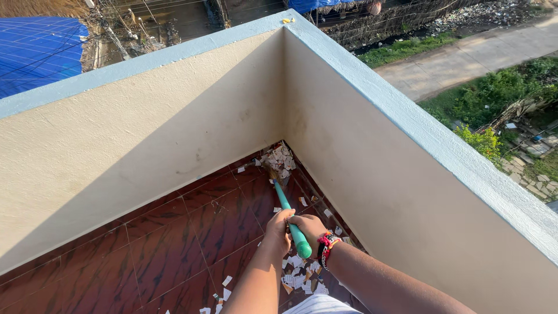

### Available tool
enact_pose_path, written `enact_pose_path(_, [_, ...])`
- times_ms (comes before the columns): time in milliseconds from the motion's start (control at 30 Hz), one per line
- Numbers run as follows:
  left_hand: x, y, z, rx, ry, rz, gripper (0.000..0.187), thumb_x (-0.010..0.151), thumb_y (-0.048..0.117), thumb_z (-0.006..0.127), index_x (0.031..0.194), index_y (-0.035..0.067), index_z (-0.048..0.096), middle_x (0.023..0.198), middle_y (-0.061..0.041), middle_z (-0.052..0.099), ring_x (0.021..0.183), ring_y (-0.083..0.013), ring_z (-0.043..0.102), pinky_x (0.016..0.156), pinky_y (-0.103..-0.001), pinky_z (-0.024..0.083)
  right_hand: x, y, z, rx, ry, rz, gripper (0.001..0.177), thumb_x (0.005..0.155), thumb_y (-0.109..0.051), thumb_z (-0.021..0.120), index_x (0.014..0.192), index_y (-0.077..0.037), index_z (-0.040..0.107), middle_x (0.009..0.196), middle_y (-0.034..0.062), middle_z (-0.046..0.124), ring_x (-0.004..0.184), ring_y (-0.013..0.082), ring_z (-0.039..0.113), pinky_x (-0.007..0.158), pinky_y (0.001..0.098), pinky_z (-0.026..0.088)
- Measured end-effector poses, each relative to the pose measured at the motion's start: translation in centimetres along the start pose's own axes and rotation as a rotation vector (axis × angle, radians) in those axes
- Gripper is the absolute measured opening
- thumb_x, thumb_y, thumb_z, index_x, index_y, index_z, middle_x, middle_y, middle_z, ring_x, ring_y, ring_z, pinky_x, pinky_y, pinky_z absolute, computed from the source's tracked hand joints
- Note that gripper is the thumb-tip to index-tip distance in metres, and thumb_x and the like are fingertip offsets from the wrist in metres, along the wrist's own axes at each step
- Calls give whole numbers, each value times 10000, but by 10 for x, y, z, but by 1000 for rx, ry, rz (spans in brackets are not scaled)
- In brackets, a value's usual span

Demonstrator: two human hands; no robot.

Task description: The person sweeps paper scraps across a tiled floor using a broom.

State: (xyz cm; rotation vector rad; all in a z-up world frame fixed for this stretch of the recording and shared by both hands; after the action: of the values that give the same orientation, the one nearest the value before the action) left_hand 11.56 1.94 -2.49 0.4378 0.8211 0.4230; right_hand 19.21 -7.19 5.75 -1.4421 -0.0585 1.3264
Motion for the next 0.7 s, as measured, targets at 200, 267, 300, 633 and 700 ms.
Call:
enact_pose_path(200, [-43,20,35,-91,193,-75,222,788,238,681,946,109,594,777,-72,614,527,-204,540,439,-339,417,-29,-12,20,14,73,44,401,899,-172,683,1233,13,559,848,167,663,550,202,637,500,350,555])
enact_pose_path(267, [-57,26,39,-96,202,-33,226,793,223,666,961,85,607,791,-83,612,558,-205,570,467,-346,457,-35,-14,26,-14,47,29,408,901,-170,677,1245,16,557,855,164,664,547,194,633,501,350,557])
enact_pose_path(300, [-61,28,38,-99,206,-11,229,796,215,658,968,73,613,798,-88,611,574,-206,585,480,-350,477,-36,-13,28,-28,33,21,412,902,-168,674,1250,17,556,858,163,664,545,190,631,501,350,558])
enact_pose_path(633, [-51,19,6,-179,211,264,118,826,153,609,890,66,562,802,-88,592,665,-196,580,547,-340,487,-17,1,34,-209,-66,9,435,878,-180,721,1235,56,645,835,148,708,559,181,661,520,315,567])
enact_pose_path(700, [-60,20,5,-158,272,293,135,824,151,619,888,56,546,817,-97,609,675,-205,585,554,-347,484,-9,5,32,-241,-116,33,443,878,-185,722,1229,76,646,817,162,708,555,192,661,516,324,566])
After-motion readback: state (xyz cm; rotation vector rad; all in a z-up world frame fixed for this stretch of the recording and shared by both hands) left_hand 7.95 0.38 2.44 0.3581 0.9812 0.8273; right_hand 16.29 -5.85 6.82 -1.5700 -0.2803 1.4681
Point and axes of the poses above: each hand's wrist, its own x-axis towards the middle knuckle, its own z-axis out of the palm, y = z × x, the point moved 1 cm from there along x, towards the middle knuckle
